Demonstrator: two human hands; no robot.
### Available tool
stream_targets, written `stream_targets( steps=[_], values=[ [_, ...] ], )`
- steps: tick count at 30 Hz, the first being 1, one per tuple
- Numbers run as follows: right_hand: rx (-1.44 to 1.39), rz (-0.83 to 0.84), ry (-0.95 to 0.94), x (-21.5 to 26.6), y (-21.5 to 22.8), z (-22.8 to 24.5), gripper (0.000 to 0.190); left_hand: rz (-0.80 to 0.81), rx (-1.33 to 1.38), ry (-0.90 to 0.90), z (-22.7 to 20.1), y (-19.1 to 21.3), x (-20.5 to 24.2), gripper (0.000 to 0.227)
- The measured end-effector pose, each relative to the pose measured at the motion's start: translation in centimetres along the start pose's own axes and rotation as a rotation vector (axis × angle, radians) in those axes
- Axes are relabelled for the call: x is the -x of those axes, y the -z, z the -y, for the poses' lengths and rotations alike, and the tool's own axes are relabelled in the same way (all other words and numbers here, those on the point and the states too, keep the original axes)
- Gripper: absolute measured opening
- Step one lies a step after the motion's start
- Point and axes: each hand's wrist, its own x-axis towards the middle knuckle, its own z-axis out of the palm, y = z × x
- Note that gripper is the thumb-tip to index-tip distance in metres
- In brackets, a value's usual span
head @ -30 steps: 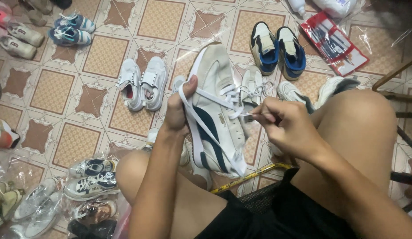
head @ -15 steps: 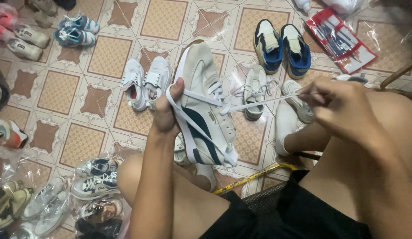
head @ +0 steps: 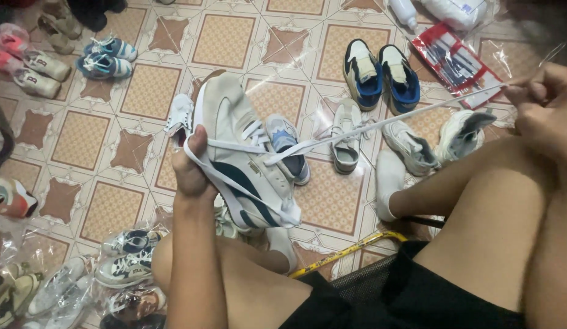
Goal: A person sits on the floor and threads laces through the eyelets of a sneaker.
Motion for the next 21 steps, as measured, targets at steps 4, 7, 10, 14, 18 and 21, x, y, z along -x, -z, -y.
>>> stream_targets(
  steps=[4, 7, 10, 14, 18, 21],
  values=[
    [0.074, -0.067, 0.017, -1.0, 0.5, -3.0, 0.042, 0.179, 0.069, -0.152, -0.1, 0.5, 0.5, 0.077],
    [0.237, -0.117, 0.093, -2.0, 1.2, -8.2, 0.030, 0.046, 0.138, -0.122, -0.3, 2.2, 1.0, 0.070],
    [0.302, -0.142, 0.081, -3.8, 1.6, -13.0, 0.018, 0.015, 0.178, -0.198, -1.0, 2.5, 1.4, 0.071],
    [0.264, -0.129, 0.143, -7.7, 1.3, -18.6, 0.012, 0.043, 0.240, -0.286, -1.7, 3.4, 1.8, 0.074],
    [0.386, -0.159, 0.145, -10.2, 0.7, -19.3, 0.015, 0.069, 0.238, -0.395, -2.4, 4.7, 2.1, 0.071],
    [0.096, -0.142, 0.083, -11.3, -0.2, -19.8, 0.044, 0.100, 0.179, -0.466, -2.8, 4.7, 3.0, 0.074]
  ],
)
